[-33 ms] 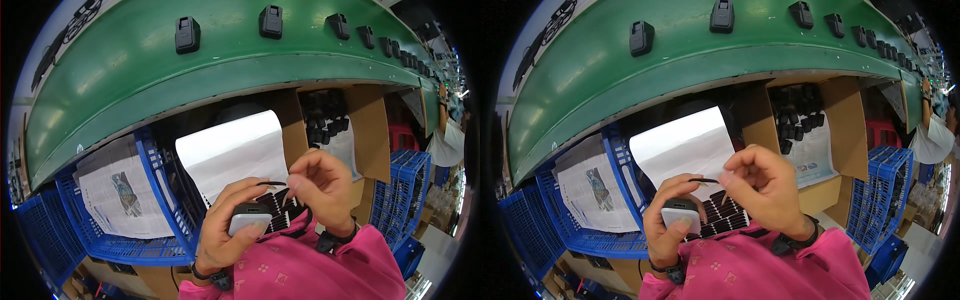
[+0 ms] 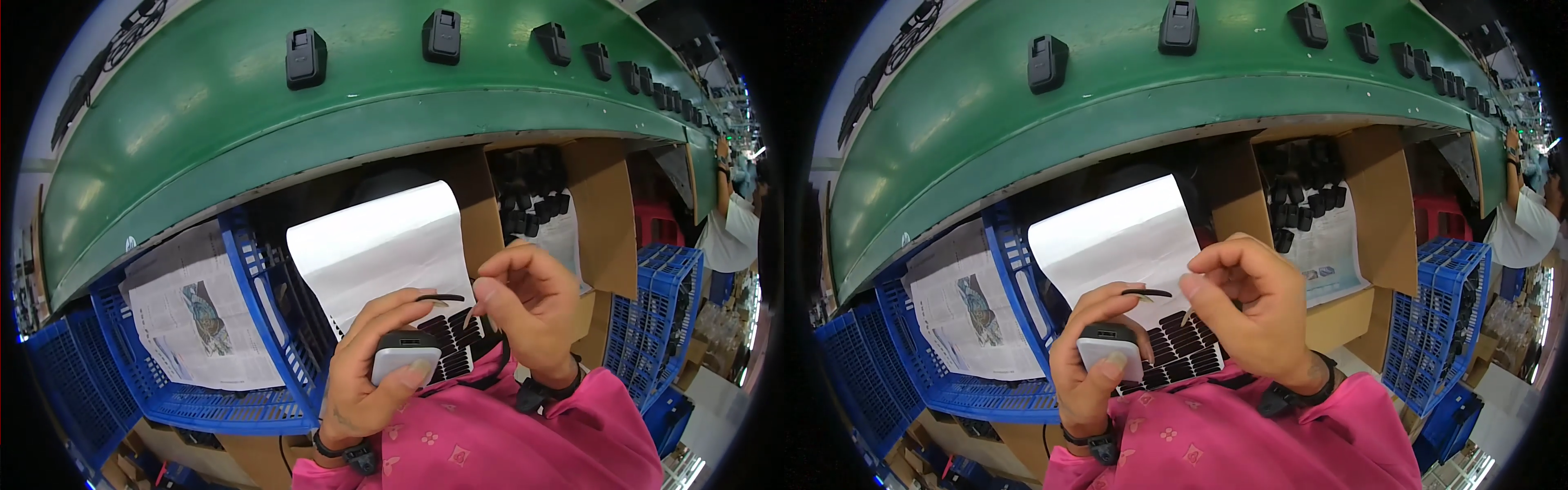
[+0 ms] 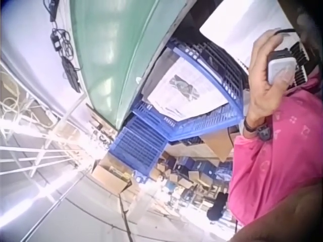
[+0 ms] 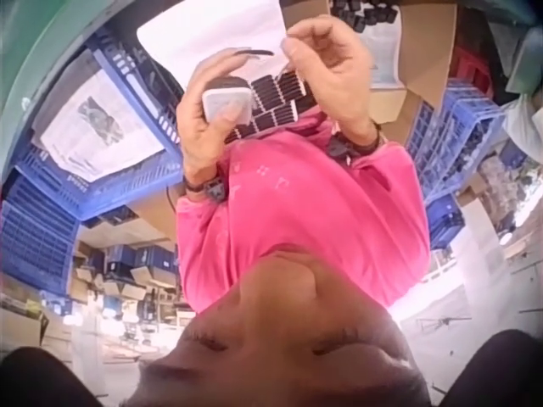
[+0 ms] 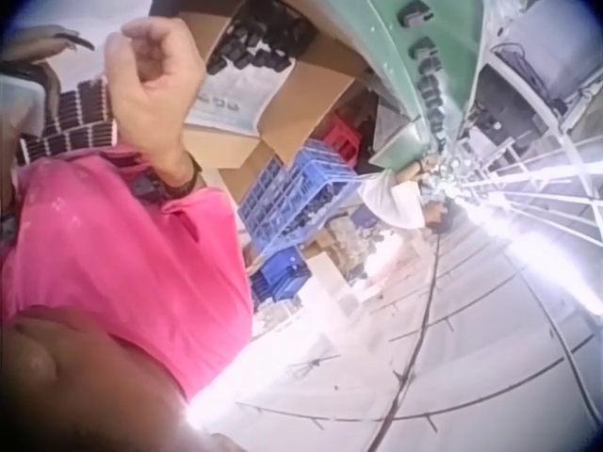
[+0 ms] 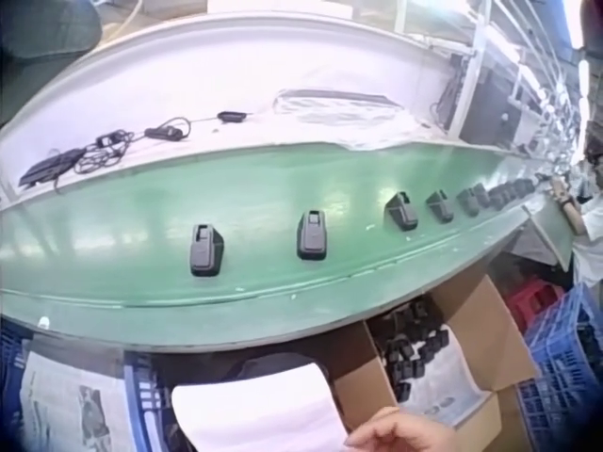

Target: The person picks up a device from a cardboard box, peels a sticker from a sheet, and applies it to the device. After pressing the sticker down, the person places the device into a blue crate and repeats the process.

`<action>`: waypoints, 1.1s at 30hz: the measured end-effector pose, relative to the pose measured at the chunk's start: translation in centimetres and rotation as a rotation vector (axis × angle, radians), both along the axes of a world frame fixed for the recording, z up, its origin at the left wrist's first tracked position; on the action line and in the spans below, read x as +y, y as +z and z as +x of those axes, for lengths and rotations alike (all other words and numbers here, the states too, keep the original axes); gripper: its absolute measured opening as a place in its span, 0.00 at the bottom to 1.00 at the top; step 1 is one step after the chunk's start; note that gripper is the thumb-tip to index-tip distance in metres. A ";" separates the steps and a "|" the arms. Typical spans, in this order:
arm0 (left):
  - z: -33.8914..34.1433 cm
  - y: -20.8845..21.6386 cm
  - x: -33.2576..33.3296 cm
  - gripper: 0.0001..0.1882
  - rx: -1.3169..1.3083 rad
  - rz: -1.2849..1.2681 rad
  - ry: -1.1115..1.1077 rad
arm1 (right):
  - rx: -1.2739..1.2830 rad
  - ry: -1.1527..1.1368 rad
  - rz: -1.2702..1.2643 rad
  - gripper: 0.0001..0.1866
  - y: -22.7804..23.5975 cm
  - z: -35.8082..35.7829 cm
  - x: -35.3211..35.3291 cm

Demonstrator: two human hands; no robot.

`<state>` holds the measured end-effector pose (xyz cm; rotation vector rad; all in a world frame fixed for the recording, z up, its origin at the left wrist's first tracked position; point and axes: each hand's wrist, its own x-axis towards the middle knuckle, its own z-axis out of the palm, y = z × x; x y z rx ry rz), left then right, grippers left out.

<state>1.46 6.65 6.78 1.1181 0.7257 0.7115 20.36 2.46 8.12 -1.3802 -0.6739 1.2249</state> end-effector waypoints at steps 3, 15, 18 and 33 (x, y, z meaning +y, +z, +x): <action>0.0 -0.2 0.2 0.26 0.021 -0.009 0.006 | -0.198 -0.033 0.082 0.04 -0.2 0.1 0.1; 1.3 -1.6 -0.8 0.25 0.096 0.042 0.035 | -0.302 -0.180 0.179 0.05 -0.9 -0.4 -0.4; 1.5 -0.9 -1.5 0.23 0.021 -0.145 0.052 | 0.001 -0.039 0.182 0.05 0.6 -0.2 -0.3; 2.1 0.3 -0.9 0.21 0.045 -0.087 0.013 | 0.068 0.158 0.093 0.04 2.0 -1.5 0.0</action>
